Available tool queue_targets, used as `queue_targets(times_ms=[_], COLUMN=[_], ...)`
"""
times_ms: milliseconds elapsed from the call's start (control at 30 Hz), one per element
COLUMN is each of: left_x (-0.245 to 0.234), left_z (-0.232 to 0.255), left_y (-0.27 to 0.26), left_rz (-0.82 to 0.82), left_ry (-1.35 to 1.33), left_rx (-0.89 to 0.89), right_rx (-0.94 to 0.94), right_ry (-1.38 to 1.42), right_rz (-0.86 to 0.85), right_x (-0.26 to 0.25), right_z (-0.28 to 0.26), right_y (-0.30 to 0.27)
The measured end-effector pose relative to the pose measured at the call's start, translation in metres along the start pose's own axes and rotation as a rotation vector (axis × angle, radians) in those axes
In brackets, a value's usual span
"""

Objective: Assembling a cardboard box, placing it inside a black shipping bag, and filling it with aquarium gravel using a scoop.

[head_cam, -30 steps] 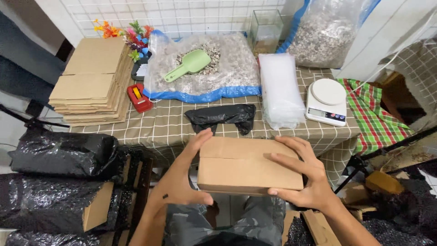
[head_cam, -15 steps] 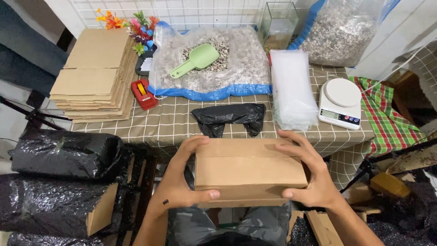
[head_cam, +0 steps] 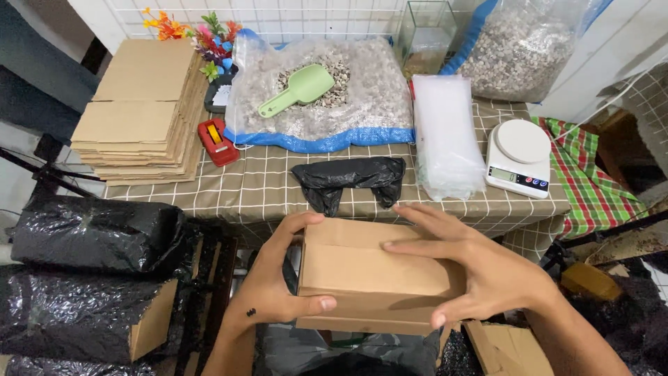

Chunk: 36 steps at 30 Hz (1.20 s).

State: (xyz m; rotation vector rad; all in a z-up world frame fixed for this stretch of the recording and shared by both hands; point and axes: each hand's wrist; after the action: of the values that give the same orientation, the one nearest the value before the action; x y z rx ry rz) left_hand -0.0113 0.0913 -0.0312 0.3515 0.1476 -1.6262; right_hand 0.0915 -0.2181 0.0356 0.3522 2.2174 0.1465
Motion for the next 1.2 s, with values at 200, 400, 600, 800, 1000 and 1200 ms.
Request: queue_targets(times_ms=[200,400,600,800,1000,1200], left_x=[-0.005,-0.005,-0.004,-0.007,-0.008,-0.018], left_z=[0.003,-0.001,0.005,0.014,0.016,-0.021], left_y=[-0.003,-0.003,-0.002,0.001,-0.002,-0.015], left_rz=[-0.011,0.000,-0.044,-0.062,-0.089,-0.117], left_ry=[0.013,0.024,0.005,0.015,-0.097,-0.455], left_rx=[-0.102,-0.152,-0.255,-0.247,-0.191,-0.016], right_rx=[0.168,0.067,0.121,0.122,0.150,0.341], right_ry=[0.063,0.037,0.077,-0.004,0.024,0.681], right_rz=[-0.075,-0.064,-0.121,0.103,0.154,0.411], right_x=[0.004,0.010,0.011,0.020,0.021,0.040], right_z=[0.002,0.003,0.001,0.002,-0.002,0.051], right_y=[0.005,0.005,0.002,-0.006,-0.008,-0.034])
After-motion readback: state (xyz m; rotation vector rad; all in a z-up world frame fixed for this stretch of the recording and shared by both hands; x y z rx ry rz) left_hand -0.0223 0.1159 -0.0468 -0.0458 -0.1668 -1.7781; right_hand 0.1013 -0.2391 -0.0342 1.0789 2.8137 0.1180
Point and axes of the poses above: each hand's wrist, its own y-axis towards the middle knuckle, its own x-axis out of the palm, z = x × y, and after that the axes turned 15 degrees about -x, right-handed
